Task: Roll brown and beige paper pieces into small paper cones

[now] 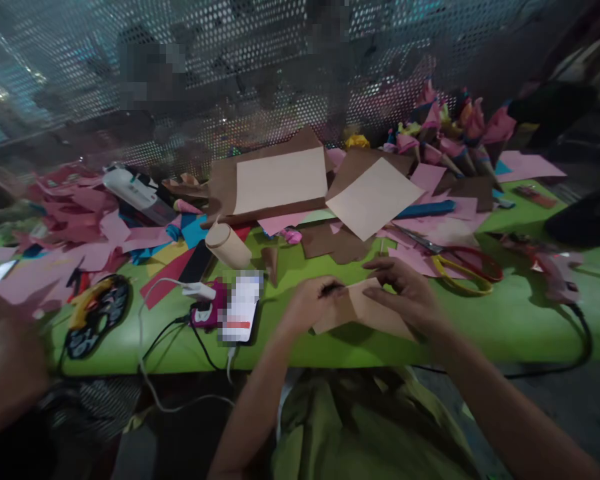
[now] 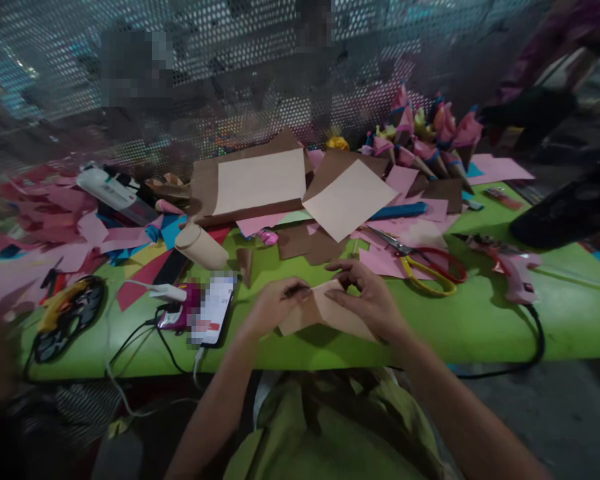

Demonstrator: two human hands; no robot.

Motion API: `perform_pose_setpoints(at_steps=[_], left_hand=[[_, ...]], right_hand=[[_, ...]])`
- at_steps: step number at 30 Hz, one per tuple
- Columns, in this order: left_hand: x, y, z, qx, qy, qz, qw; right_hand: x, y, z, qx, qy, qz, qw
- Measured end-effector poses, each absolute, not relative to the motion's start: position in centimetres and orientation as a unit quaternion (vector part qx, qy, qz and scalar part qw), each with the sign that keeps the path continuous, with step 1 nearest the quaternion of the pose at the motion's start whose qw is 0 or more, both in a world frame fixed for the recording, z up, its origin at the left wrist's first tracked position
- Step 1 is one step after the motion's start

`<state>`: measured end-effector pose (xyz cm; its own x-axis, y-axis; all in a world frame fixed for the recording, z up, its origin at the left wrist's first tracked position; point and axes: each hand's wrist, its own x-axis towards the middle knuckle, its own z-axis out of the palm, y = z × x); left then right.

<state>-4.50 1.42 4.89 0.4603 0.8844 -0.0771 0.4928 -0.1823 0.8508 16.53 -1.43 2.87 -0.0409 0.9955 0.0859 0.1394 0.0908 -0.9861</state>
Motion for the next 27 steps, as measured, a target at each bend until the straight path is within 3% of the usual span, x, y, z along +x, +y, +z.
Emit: perform_pose_setpoints(at_steps=[12, 27], left_hand=[[-4.7, 1.3, 4.0, 0.724, 0.479, 0.256, 0.426], [-6.5, 1.1, 4.4, 0.673, 0.496, 0.228, 0.499]], right_hand=[[16.5, -1.1, 3.8, -0.522, -0.551, 0.460, 0.461], [17.2, -0.5, 3.8, -0.537, -0.492, 0.470, 0.499]])
